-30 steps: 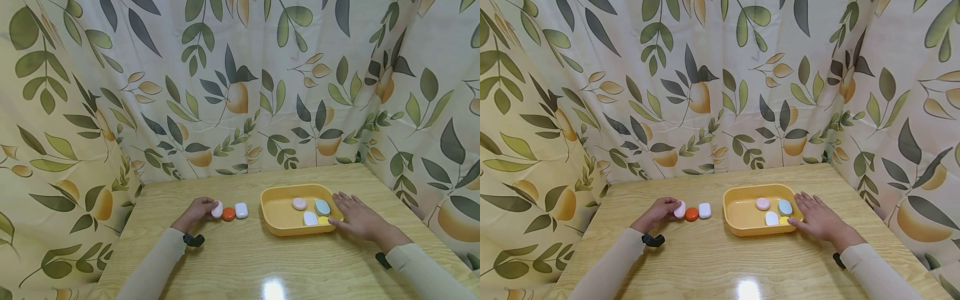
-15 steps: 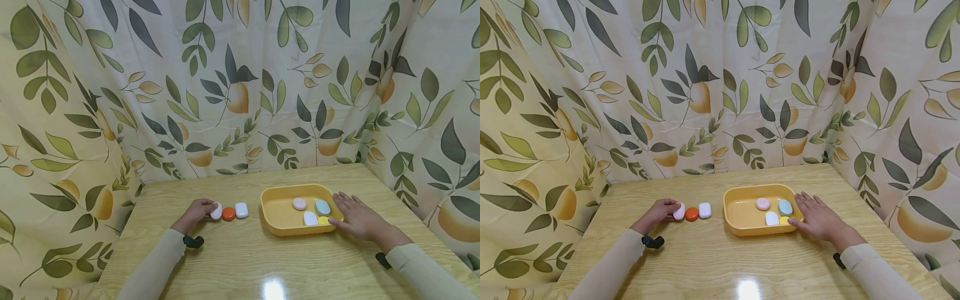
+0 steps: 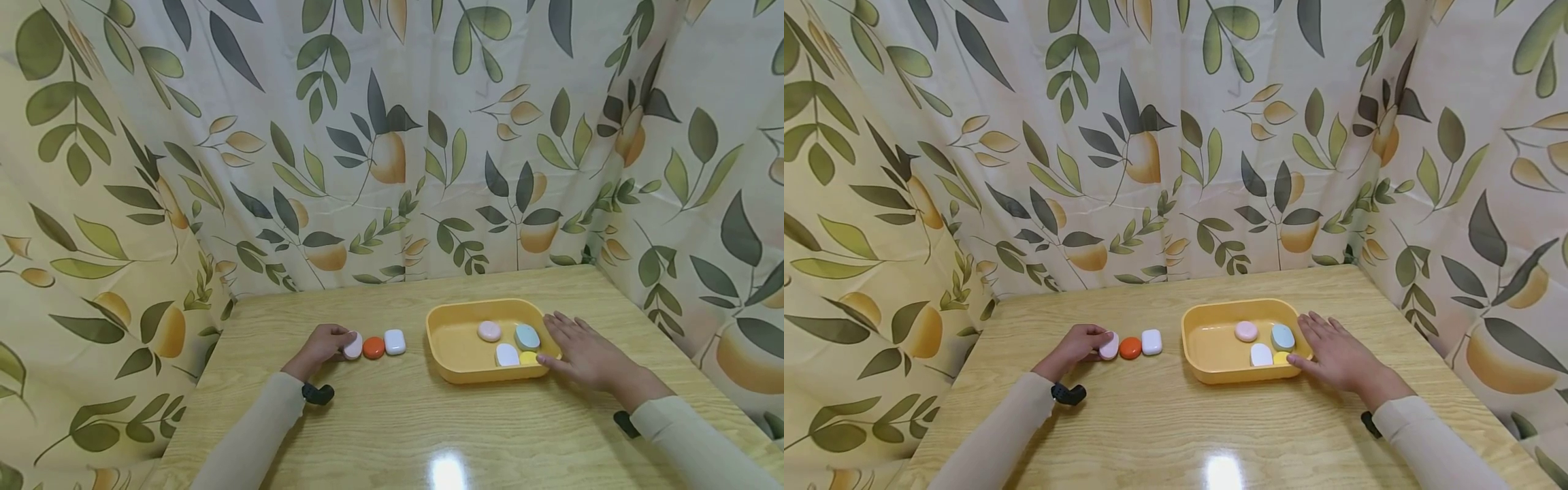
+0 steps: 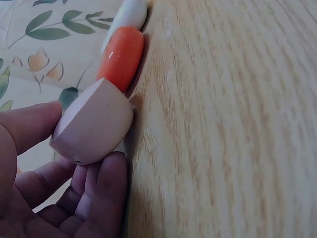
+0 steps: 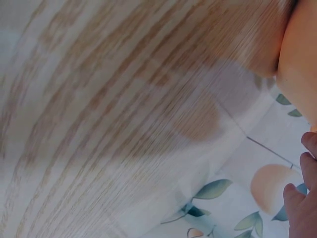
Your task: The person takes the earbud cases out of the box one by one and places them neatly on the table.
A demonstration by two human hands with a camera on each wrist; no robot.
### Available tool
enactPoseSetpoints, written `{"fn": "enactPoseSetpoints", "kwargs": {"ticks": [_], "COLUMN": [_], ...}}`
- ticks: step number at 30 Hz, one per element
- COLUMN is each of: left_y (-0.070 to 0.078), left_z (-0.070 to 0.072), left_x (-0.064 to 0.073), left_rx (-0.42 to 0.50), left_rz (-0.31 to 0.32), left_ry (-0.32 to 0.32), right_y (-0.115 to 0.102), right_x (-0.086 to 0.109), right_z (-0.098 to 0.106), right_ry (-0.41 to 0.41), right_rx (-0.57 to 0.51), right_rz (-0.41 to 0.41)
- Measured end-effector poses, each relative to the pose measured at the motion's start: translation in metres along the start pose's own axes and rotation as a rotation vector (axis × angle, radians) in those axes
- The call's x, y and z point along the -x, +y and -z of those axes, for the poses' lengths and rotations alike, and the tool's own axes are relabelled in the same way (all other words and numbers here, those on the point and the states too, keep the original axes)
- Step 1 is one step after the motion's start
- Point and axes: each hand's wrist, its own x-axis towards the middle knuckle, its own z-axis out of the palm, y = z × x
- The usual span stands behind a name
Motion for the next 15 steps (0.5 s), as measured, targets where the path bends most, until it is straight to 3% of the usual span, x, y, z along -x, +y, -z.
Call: {"fn": "enactPoseSetpoints", "kwargs": {"ticks": [15], "left_y": [0.0016], "left_z": [0.0006], "left_x": [0.0021], "left_rx": [-0.122], "left_rz": [0.003], "left_ry": [0.069], "right_y": [0.0013], "right_x": [-0.0005], "right_z": [-0.0019], "right_ry": [-0.002], "right_rx": [-0.011], "right_rz": [-0.002]}}
